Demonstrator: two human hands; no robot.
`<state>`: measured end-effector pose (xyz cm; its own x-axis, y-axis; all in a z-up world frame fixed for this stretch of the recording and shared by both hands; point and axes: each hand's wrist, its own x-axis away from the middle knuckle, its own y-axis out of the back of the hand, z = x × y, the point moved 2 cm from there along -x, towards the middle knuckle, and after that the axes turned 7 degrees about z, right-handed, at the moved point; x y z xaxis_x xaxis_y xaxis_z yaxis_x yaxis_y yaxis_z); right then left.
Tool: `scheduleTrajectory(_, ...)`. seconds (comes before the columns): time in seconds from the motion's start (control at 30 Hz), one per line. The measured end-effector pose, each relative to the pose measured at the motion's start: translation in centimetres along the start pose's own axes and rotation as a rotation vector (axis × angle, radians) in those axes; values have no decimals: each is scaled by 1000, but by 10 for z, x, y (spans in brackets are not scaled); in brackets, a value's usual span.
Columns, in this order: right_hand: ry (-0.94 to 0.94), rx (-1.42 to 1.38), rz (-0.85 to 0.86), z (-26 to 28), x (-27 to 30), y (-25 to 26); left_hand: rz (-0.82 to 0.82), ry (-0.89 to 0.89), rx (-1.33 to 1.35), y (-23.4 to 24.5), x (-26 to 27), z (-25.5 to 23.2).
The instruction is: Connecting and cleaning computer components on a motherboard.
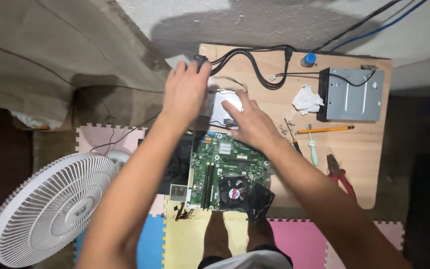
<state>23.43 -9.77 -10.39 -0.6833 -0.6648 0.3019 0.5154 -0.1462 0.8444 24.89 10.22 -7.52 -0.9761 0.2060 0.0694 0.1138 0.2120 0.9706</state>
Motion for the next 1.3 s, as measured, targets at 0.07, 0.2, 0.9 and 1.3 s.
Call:
scheduleTrajectory(0.07,-1,20,-3,5,0,0,-137,-10,-36,-6,-11,4)
scheduleTrajectory(0.2,15,72,-14,7,2,3,-345,-6,-45,-13,-23,8)
scheduleTrajectory(0.9,-86,60,-42,12,17,1,-687,202,1265,-39,-63,13)
scheduleTrajectory(1.3,-718,-273,-138,7,-26,-18,-581,415,1642,-85,57,40)
